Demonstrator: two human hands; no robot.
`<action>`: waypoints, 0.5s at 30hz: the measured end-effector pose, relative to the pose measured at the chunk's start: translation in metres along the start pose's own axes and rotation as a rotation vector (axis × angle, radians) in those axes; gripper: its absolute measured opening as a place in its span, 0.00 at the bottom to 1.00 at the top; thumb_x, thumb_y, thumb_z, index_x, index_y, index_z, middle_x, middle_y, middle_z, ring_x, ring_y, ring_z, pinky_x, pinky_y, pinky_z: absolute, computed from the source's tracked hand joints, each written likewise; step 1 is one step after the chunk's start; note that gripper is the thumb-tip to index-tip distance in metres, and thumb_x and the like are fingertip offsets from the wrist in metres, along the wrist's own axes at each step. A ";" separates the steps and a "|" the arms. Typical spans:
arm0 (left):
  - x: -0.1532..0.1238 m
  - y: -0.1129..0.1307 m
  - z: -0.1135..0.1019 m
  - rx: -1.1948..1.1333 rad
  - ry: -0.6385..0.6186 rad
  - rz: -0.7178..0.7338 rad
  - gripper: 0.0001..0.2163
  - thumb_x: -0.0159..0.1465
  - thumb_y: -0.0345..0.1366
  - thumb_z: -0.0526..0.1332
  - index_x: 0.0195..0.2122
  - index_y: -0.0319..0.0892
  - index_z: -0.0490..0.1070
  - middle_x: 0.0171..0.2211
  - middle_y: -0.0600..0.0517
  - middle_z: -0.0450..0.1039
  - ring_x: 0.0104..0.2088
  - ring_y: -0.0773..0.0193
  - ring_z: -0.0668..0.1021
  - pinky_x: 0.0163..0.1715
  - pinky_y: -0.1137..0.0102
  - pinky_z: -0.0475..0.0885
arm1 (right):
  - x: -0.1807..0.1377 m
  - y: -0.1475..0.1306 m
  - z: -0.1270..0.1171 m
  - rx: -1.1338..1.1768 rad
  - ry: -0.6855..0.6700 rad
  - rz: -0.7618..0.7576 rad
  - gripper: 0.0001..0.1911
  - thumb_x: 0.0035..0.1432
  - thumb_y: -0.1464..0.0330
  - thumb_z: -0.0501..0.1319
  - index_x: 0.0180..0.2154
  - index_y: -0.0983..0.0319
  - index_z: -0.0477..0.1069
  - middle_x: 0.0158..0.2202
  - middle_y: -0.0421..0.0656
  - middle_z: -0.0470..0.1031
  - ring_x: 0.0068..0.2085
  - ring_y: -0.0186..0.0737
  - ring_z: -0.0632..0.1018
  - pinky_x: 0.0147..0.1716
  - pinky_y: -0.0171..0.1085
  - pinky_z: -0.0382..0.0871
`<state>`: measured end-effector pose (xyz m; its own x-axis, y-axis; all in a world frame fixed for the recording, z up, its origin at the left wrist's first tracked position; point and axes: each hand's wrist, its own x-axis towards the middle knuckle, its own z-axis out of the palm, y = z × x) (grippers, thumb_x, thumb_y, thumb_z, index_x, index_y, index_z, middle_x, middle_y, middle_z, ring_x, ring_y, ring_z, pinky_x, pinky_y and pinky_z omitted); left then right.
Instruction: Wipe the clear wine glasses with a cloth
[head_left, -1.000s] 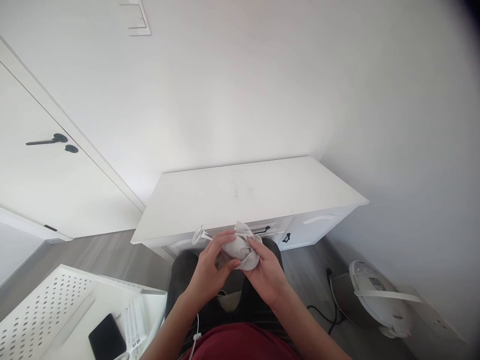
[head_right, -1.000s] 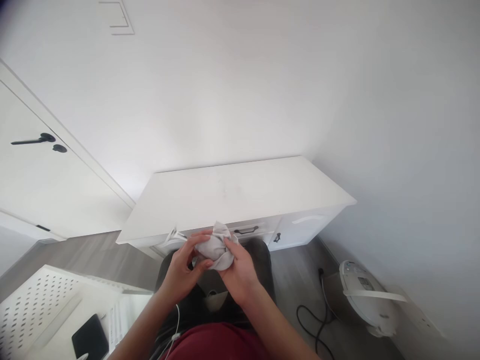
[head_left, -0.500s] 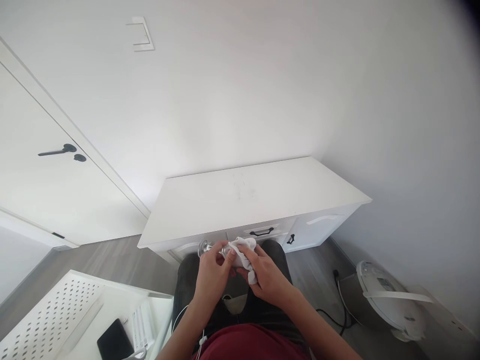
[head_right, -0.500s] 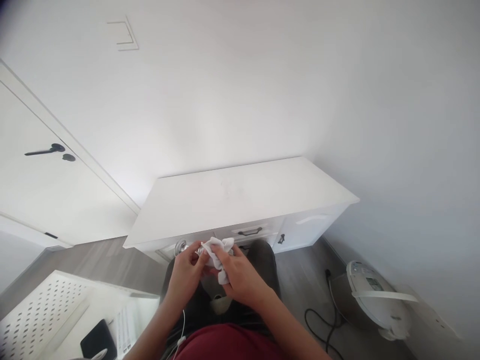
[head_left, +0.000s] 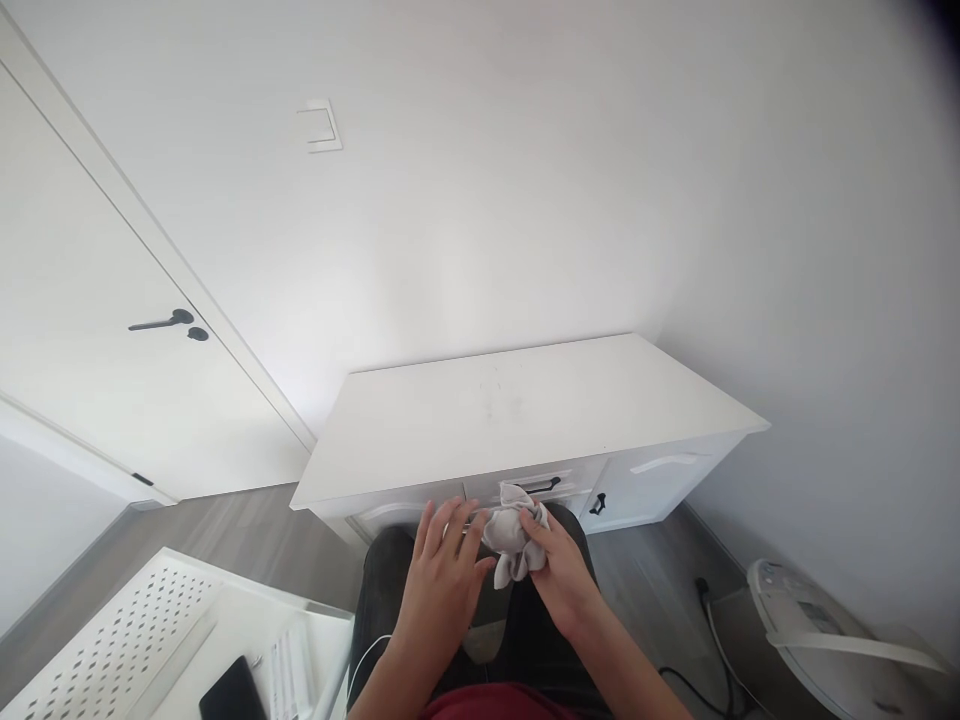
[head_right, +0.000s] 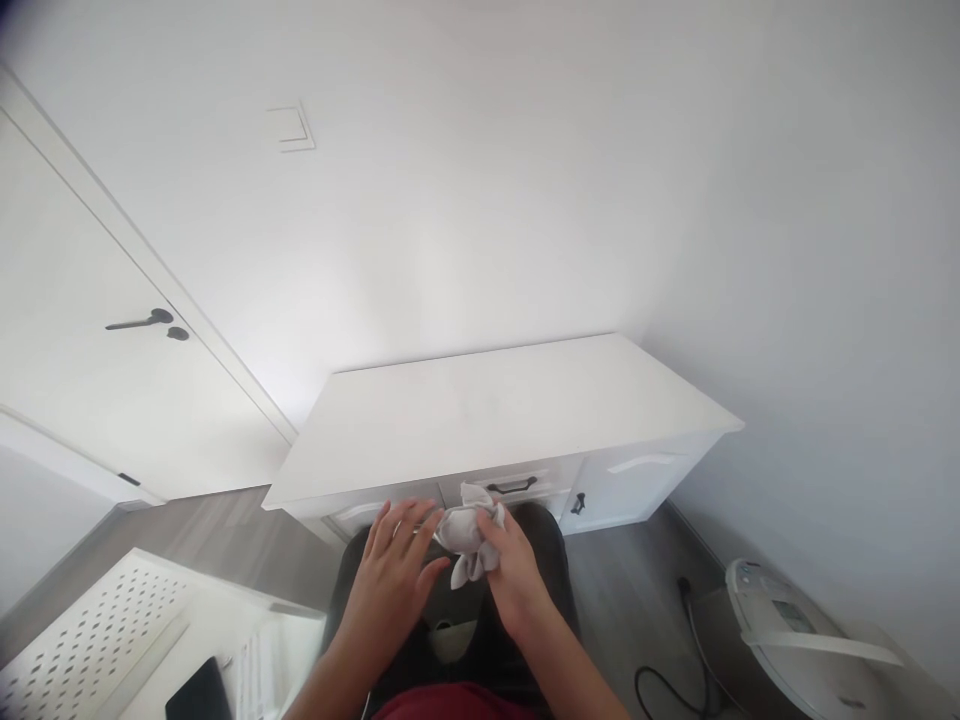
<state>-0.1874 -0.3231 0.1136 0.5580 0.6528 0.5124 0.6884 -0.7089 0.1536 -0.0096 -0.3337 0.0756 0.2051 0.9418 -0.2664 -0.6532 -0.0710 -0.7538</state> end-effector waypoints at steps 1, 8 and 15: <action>-0.002 -0.003 0.004 0.052 -0.001 -0.005 0.20 0.67 0.30 0.63 0.61 0.43 0.71 0.54 0.44 0.79 0.57 0.43 0.75 0.61 0.45 0.66 | -0.002 0.001 0.001 0.026 -0.027 0.023 0.22 0.57 0.56 0.73 0.49 0.59 0.76 0.44 0.44 0.82 0.44 0.45 0.82 0.40 0.37 0.77; -0.008 -0.011 0.006 0.020 -0.068 -0.104 0.11 0.67 0.29 0.64 0.48 0.44 0.80 0.35 0.46 0.81 0.42 0.49 0.78 0.50 0.52 0.70 | -0.014 0.002 -0.003 -0.153 -0.065 -0.039 0.27 0.61 0.50 0.67 0.55 0.59 0.75 0.47 0.47 0.81 0.45 0.47 0.80 0.44 0.41 0.76; -0.006 -0.006 0.002 -0.977 -0.523 -0.630 0.28 0.69 0.58 0.56 0.27 0.38 0.79 0.14 0.55 0.62 0.17 0.69 0.62 0.21 0.71 0.55 | -0.024 -0.050 -0.026 -0.870 -0.535 -0.518 0.25 0.59 0.63 0.70 0.58 0.52 0.76 0.53 0.46 0.81 0.47 0.50 0.81 0.50 0.44 0.76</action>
<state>-0.1942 -0.3224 0.1083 0.5293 0.8155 -0.2341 0.3976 0.0053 0.9175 0.0366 -0.3617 0.1039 -0.1701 0.9286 0.3297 0.1877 0.3590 -0.9143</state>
